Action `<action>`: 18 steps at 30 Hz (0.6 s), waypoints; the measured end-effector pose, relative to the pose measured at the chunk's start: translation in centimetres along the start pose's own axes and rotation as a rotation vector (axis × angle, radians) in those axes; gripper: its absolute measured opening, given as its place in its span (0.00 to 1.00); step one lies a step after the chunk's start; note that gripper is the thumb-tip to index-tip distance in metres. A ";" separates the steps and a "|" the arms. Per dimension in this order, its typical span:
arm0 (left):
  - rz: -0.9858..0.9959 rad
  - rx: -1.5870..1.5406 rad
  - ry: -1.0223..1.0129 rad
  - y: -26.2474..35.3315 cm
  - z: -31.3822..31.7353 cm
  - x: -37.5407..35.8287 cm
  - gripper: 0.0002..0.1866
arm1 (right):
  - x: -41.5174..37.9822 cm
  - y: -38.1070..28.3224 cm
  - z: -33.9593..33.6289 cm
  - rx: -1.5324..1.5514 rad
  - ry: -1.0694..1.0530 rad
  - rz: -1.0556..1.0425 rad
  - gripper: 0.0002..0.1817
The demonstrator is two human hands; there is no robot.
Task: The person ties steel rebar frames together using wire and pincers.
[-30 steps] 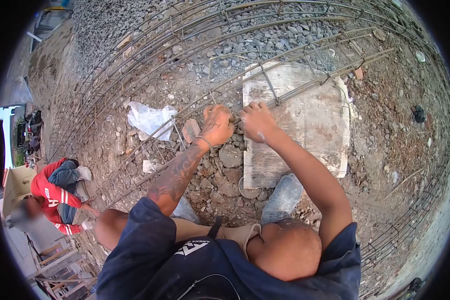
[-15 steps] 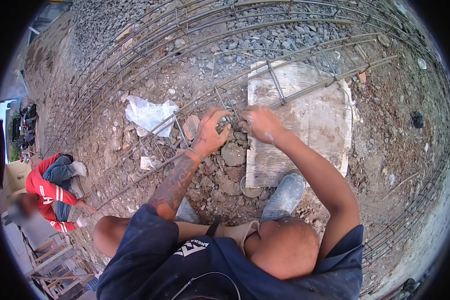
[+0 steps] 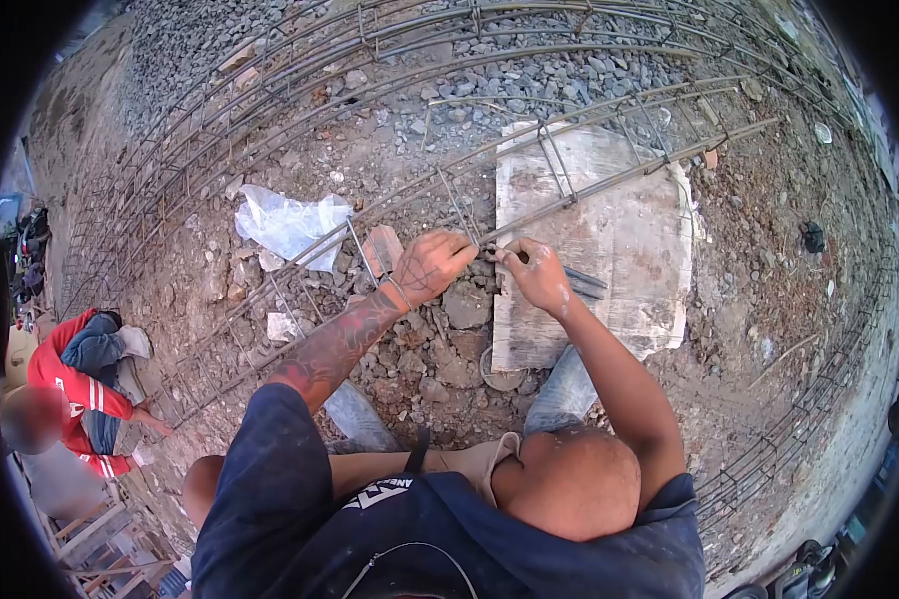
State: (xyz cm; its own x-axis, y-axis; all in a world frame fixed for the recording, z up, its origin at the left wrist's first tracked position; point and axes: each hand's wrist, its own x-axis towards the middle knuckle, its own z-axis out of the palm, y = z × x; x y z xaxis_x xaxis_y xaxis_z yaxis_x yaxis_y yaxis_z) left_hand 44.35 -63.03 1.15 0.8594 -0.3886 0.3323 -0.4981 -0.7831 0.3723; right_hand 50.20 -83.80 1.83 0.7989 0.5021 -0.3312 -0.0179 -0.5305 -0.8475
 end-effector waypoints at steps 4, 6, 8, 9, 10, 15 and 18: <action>0.054 -0.023 -0.016 -0.7 -0.2 0.1 0.12 | -0.5 1.0 0.7 0.035 0.009 0.024 0.11; 0.054 -0.054 -0.011 -1.0 0.4 0.1 0.11 | -0.7 2.3 1.4 0.053 0.029 0.000 0.11; -0.146 -0.244 0.053 -0.8 0.8 -0.3 0.10 | -1.0 3.3 2.4 0.007 0.081 -0.170 0.09; -0.211 -0.315 0.057 -0.9 1.0 -0.2 0.09 | -1.2 3.6 3.0 -0.030 0.135 -0.243 0.08; -0.205 -0.320 0.047 -1.0 1.0 -0.3 0.09 | -1.3 3.9 3.8 -0.025 0.143 -0.233 0.08; -0.855 -0.803 0.116 -2.5 3.2 -2.6 0.06 | -0.5 4.1 6.5 -0.364 0.074 -0.309 0.14; -1.052 -0.575 -0.092 -2.5 -0.9 -2.6 0.10 | -1.2 2.3 2.9 -0.580 0.164 -0.435 0.23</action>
State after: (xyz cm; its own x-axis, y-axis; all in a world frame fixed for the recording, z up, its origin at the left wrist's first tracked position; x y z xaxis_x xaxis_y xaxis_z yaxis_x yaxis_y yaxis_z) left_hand 43.23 -59.60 0.15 0.8695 0.2592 -0.4205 0.4934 -0.4153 0.7642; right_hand 47.42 -83.67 -0.94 0.7414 0.6651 0.0893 0.6049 -0.6049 -0.5179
